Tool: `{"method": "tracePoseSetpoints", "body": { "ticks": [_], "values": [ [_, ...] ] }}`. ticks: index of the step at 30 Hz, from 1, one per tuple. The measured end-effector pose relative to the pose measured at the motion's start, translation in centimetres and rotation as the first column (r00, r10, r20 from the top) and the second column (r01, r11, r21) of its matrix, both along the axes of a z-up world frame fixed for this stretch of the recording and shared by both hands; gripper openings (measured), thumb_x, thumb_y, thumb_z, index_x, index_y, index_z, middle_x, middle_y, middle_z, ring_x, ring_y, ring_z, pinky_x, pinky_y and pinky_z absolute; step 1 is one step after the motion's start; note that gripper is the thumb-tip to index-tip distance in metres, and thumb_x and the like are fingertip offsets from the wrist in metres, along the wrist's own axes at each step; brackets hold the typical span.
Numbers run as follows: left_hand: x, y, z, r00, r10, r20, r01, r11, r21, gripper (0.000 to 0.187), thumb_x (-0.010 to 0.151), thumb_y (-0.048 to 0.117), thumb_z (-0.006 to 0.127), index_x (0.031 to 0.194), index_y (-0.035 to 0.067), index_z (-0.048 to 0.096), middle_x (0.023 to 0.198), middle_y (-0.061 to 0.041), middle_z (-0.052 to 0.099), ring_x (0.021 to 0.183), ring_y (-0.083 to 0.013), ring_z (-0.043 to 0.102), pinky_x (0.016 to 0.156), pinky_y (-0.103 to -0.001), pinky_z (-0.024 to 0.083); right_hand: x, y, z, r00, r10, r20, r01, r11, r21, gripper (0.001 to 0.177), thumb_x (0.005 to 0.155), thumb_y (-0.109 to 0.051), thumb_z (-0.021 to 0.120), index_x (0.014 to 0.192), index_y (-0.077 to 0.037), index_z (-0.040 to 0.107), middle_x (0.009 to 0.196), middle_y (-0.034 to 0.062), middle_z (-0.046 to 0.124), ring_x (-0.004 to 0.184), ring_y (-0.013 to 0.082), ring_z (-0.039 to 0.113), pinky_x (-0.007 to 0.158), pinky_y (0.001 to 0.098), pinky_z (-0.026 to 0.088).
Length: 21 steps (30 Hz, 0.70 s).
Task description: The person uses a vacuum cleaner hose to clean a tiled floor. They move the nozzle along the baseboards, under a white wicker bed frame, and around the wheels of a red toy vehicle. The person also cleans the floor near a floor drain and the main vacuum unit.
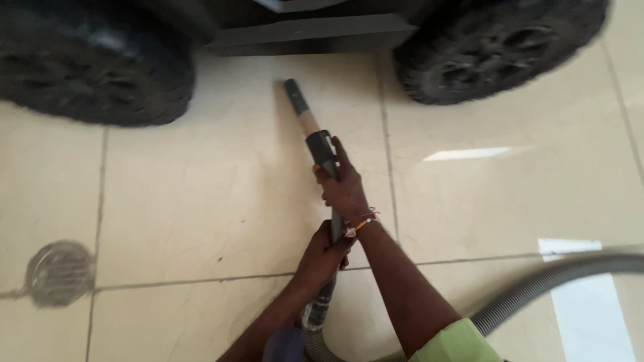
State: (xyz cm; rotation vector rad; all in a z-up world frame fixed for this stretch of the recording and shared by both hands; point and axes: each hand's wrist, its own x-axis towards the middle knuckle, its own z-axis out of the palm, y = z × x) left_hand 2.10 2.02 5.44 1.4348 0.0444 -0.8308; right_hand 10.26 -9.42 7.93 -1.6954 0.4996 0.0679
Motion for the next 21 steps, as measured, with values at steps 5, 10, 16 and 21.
{"method": "tracePoseSetpoints", "body": {
  "ticks": [5,10,16,21],
  "values": [
    [-3.1,4.0,-2.9,0.945,0.326,-0.022,-0.325,0.933,-0.155,0.02,0.099,0.018,0.061,0.105,0.001,0.052,0.074,-0.003,0.058,0.059,-0.0125,0.056,0.054,-0.031,0.049,0.3,6.9,-1.2,0.955,0.296,0.022,-0.286,0.938,-0.196,0.078,0.094,-0.031,0.069,0.162,-0.025,0.031,0.074,0.0075,0.07,0.057,0.0137,0.066,0.052,0.0314,0.056],
    [-3.6,5.0,-3.3,0.903,0.42,-0.096,-0.428,0.9,-0.086,0.022,0.098,0.02,0.06,0.111,0.004,0.052,0.073,-0.005,0.057,0.058,-0.014,0.054,0.052,-0.031,0.048,0.6,10.1,-1.4,0.891,0.453,-0.041,-0.454,0.883,-0.122,0.077,0.093,-0.029,0.066,0.161,-0.029,0.031,0.075,0.009,0.069,0.054,0.0144,0.064,0.05,0.032,0.056],
    [-1.3,4.1,-0.6,0.942,0.3,-0.148,-0.317,0.943,-0.103,0.034,0.101,0.029,0.065,0.119,0.003,0.05,0.087,-0.003,0.059,0.065,-0.0109,0.056,0.057,-0.029,0.049,2.0,7.9,-0.9,0.936,0.351,-0.012,-0.349,0.934,0.073,0.089,0.083,-0.01,0.067,0.162,-0.028,0.031,0.091,0.003,0.069,0.052,0.011,0.054,0.044,0.0303,0.048],
    [-1.5,5.0,-0.5,0.928,0.339,-0.155,-0.364,0.914,-0.181,0.033,0.102,0.024,0.066,0.119,0.001,0.05,0.087,-0.004,0.06,0.066,-0.0111,0.058,0.058,-0.028,0.049,2.4,9.6,1.5,0.92,0.37,-0.132,-0.385,0.916,-0.111,0.081,0.092,-0.022,0.069,0.163,-0.028,0.03,0.083,0.0069,0.067,0.053,0.013,0.054,0.046,0.0317,0.049]
  ]
}}
